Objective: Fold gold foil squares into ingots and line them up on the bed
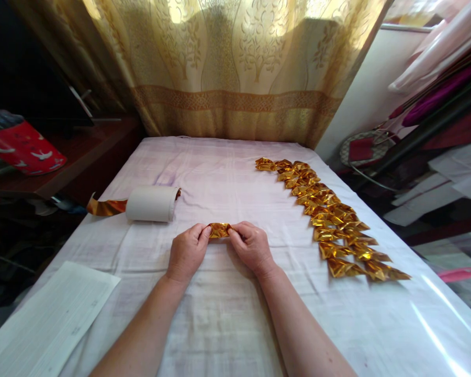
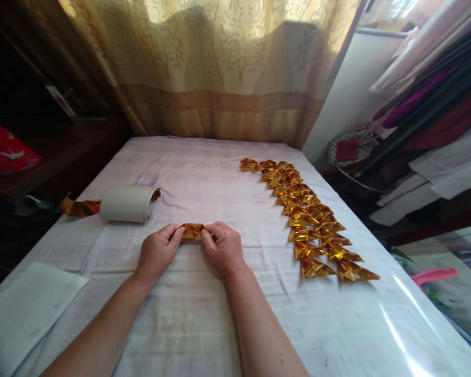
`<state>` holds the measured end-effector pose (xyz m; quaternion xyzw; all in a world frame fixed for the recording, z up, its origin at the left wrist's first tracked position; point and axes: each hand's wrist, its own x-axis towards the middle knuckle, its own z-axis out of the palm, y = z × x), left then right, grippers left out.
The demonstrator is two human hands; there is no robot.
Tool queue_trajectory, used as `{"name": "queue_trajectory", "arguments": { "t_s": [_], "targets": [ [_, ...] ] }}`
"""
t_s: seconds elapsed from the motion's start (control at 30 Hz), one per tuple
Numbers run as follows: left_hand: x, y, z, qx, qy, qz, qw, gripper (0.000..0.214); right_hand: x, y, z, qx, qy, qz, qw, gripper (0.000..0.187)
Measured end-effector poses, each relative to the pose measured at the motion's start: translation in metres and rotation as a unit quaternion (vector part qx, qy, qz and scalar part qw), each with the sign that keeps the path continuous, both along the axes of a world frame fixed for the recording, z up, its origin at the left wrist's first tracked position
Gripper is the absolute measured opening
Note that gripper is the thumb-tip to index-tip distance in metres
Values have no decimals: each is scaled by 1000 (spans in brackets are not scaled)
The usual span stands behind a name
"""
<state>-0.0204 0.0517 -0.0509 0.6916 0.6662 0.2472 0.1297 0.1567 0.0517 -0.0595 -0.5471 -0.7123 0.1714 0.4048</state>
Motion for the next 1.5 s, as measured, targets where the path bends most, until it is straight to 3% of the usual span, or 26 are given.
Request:
{"name": "queue_trajectory", "arguments": {
  "t_s": [0.6,0.97,1.2,1.5],
  "targets": [
    [-1,0,-1,-3,-17,-8,1000,26,-2,0,-1,-6,-15,11,1000,24],
    [0,-1,-1,12,-32,-6,999,28,1,0,3,4,56,-41,998,17],
    [1,0,1,8,-127,-16,992,27,9,4,1,12,13,-45,999,12],
    [0,2,-2,-10,-180,-6,984,35,23,8,3,37,-56,-173,983,15]
  ]
}}
